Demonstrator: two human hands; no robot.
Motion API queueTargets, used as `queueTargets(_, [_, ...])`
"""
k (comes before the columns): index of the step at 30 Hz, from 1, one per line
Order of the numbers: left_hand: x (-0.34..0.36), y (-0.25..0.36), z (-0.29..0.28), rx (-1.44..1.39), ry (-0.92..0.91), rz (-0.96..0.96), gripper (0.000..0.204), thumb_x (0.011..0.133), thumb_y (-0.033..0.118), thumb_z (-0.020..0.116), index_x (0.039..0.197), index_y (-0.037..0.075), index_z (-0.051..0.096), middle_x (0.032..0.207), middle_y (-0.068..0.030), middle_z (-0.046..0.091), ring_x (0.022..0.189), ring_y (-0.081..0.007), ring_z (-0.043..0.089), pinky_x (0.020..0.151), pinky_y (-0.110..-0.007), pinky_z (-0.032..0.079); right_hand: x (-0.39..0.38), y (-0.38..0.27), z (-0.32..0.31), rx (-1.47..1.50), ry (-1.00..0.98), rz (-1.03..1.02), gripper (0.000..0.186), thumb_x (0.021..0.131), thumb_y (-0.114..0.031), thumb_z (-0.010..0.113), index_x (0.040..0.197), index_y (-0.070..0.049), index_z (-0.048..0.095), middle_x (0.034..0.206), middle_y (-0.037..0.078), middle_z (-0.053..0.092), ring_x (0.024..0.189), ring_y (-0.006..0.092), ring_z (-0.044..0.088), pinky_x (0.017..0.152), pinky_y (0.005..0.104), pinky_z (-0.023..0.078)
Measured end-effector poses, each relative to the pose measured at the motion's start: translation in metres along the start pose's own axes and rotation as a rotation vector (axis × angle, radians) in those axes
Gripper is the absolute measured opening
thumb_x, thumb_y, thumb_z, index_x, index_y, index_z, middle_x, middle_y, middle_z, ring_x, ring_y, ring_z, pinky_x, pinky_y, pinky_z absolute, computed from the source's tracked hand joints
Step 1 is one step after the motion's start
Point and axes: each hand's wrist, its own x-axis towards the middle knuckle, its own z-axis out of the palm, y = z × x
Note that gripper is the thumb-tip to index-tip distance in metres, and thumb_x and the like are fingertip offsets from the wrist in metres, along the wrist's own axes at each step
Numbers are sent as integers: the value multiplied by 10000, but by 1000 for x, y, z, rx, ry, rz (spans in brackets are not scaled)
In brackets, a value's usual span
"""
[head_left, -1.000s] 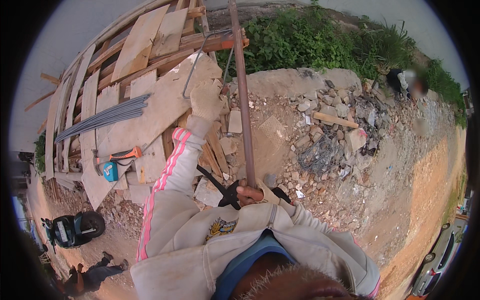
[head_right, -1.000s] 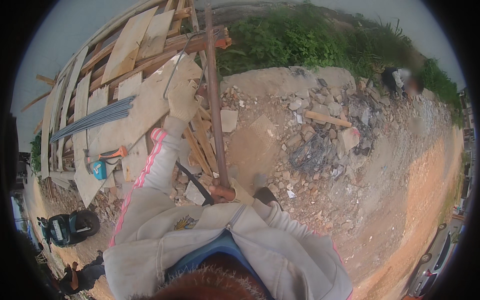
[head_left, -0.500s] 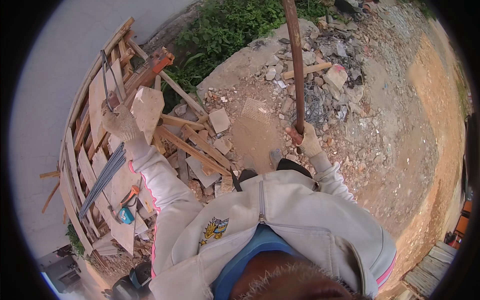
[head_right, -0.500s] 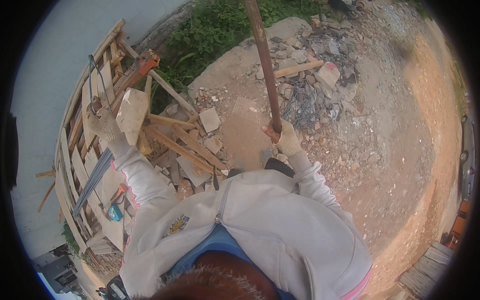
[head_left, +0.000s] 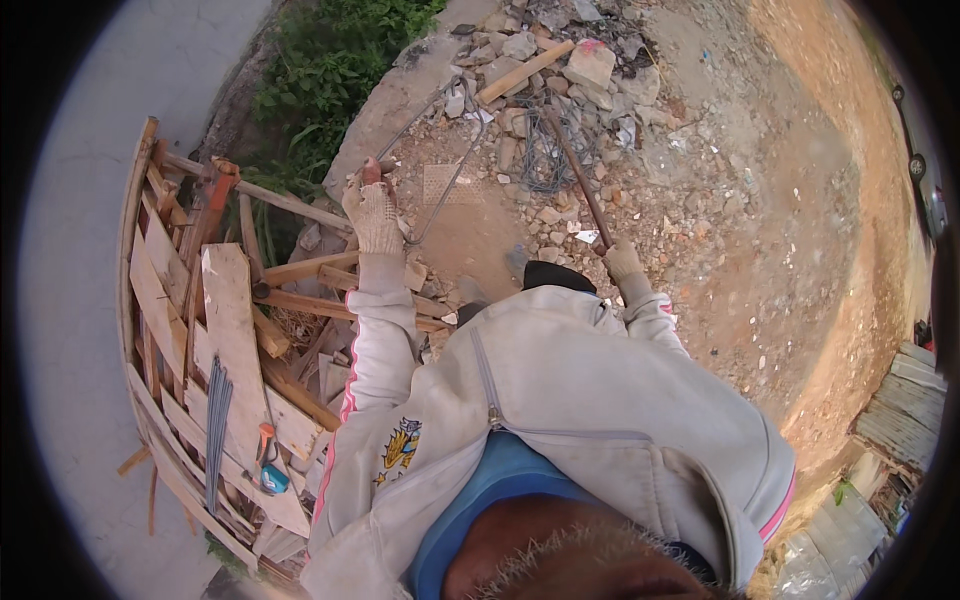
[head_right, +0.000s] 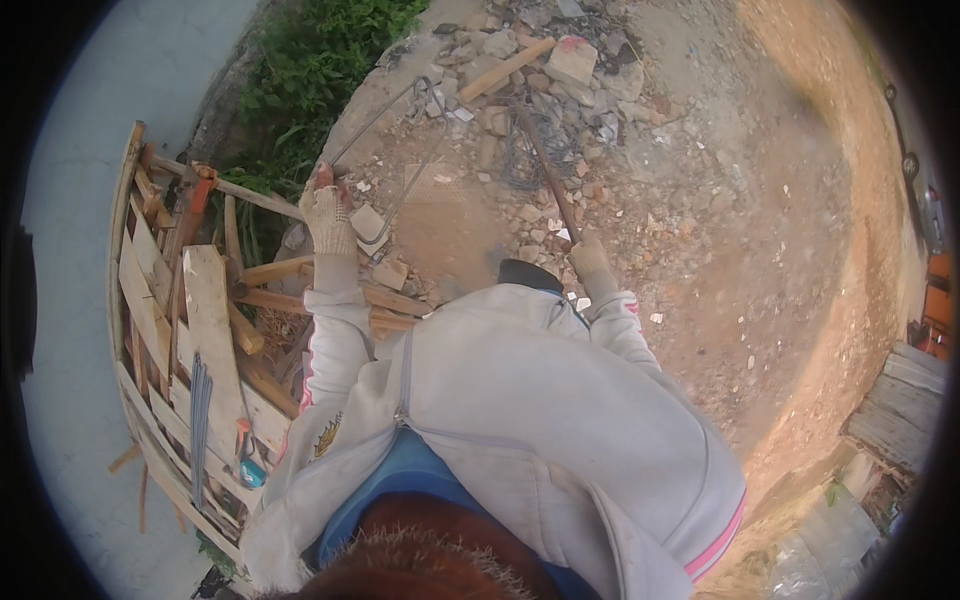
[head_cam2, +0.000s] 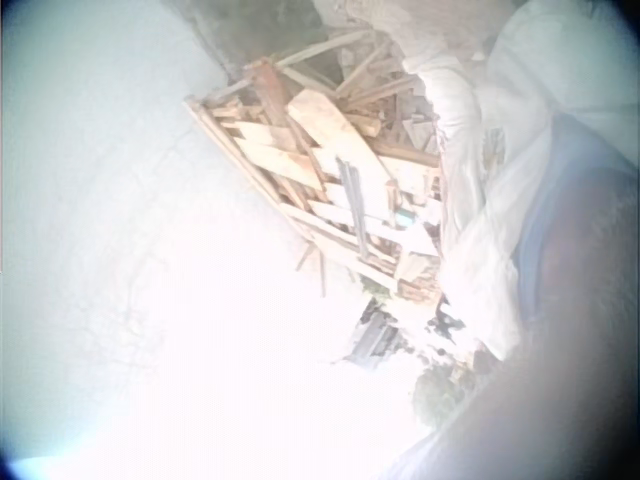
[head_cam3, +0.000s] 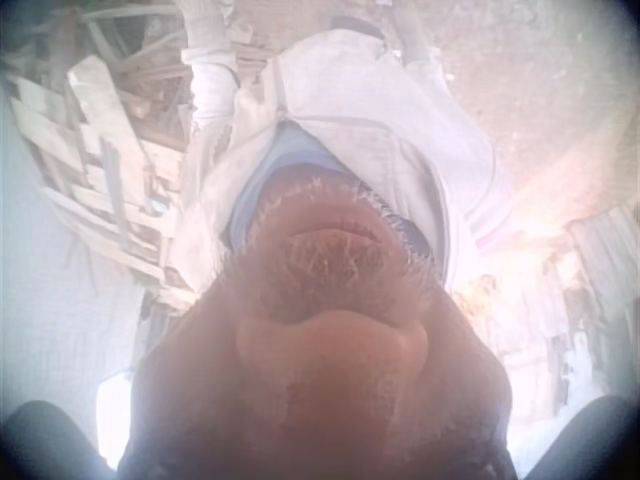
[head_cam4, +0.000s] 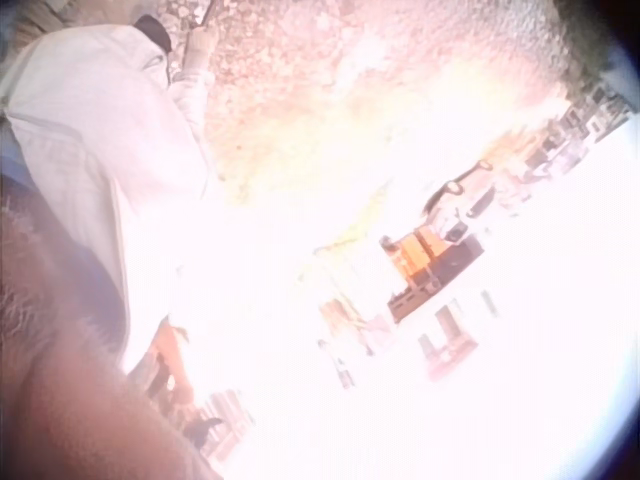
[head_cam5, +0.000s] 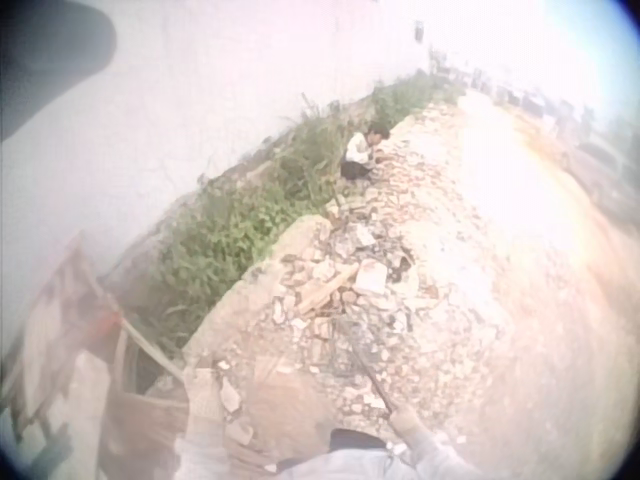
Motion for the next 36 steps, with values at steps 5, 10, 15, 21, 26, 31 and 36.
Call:
queueTargets(5, [60,-103,97,318,-215,-71,477,1012,439,640,1015,-36,688,834,-97,670,764,-188,638,691,-328,500,24,95,-11,-237,-40,135,373,881,-348,783,999,-1,711,695,148,635,589,300,612,542,446,464])
queueTargets(10, [73,-181,64,844,-281,-9,493,980,417,629,1167,-36,687,1096,-217,733,1078,-326,673,946,-422,489,30,159,-7,-701,-84,49,267,1002,-265,609,1114,-40,699,956,247,743,1019,351,742,825,459,577])
queueTargets(15, [36,-235,-67,746,-298,-197,383,939,281,624,1206,11,679,1106,-121,722,986,-211,697,860,-362,531,24,153,-22,-540,-142,141,273,1004,-275,610,1110,-37,693,939,237,736,998,342,738,810,457,574])
queueTargets(21, [-44,-239,-215,362,87,-301,314,923,74,529,1212,0,630,1054,-110,706,837,-184,685,737,-323,557,60,84,-25,-502,-207,108,282,1006,-288,612,1104,-33,684,919,225,726,973,331,734,793,455,570])
queueTargets(26, [-79,-181,-242,308,338,-230,318,912,41,530,1207,-21,631,1063,-117,705,909,-189,696,782,-295,550,116,-21,19,-530,-310,-42,290,1008,-298,613,1099,-30,678,903,215,719,952,323,730,778,453,566])
queueTargets(31, [-60,-89,-211,237,377,25,263,935,94,581,1137,-25,702,1040,-97,704,931,-206,666,851,-339,525,149,-149,115,-544,-427,-220,299,1010,-309,614,1094,-27,671,886,205,711,931,314,727,763,450,563])
queueTargets(36, [-26,12,-244,532,450,302,376,1004,268,657,1252,-14,674,1177,-145,709,1130,-251,657,974,-376,500,141,-253,210,-582,-530,-321,309,1012,-320,616,1089,-24,664,869,195,703,910,305,723,749,448,559])
